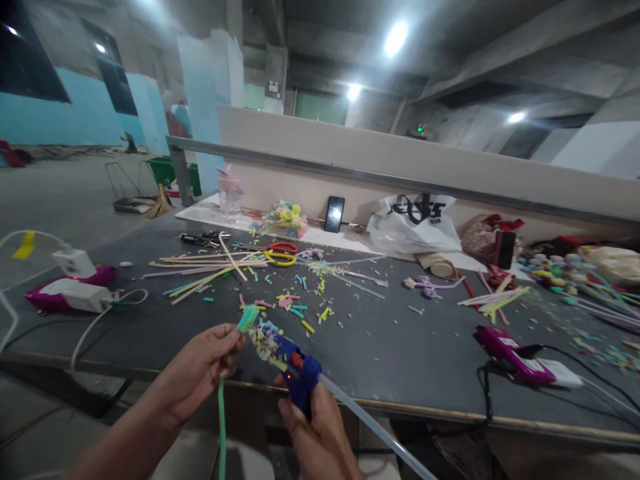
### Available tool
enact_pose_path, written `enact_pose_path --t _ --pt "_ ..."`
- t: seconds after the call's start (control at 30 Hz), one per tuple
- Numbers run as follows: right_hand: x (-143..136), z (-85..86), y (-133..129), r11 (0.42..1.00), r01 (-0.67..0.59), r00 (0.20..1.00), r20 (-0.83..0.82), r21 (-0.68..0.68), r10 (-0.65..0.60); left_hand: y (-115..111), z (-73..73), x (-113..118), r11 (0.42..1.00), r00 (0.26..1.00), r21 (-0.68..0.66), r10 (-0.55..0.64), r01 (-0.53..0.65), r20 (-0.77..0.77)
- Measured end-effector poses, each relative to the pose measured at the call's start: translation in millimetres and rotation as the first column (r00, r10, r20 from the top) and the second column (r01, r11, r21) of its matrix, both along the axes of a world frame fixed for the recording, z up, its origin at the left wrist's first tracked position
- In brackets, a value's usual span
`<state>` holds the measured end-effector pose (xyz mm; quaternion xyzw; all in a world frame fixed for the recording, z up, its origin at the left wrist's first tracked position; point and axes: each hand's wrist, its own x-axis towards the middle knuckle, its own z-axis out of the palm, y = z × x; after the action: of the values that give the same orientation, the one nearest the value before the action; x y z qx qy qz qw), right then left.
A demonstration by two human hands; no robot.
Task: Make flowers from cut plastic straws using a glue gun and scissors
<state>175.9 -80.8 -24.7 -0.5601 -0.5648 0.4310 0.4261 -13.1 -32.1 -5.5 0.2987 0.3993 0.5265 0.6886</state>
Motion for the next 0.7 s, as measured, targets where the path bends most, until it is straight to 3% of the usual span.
enact_pose_path --t 0.27,0.7 --pt "0.1 12.9 -2.6 1.000 -0.028 0.992 0.120 0.015 0.026 -0.4 0.7 0.1 1.000 1.000 -0.014 0.002 -0.003 -0.008" --pt "-0.7 12.2 -0.9 0.998 0.010 0.989 0.148 0.067 -0.020 -0.1 0.8 -1.7 0.999 0.999 -0.027 -0.030 0.030 0.021"
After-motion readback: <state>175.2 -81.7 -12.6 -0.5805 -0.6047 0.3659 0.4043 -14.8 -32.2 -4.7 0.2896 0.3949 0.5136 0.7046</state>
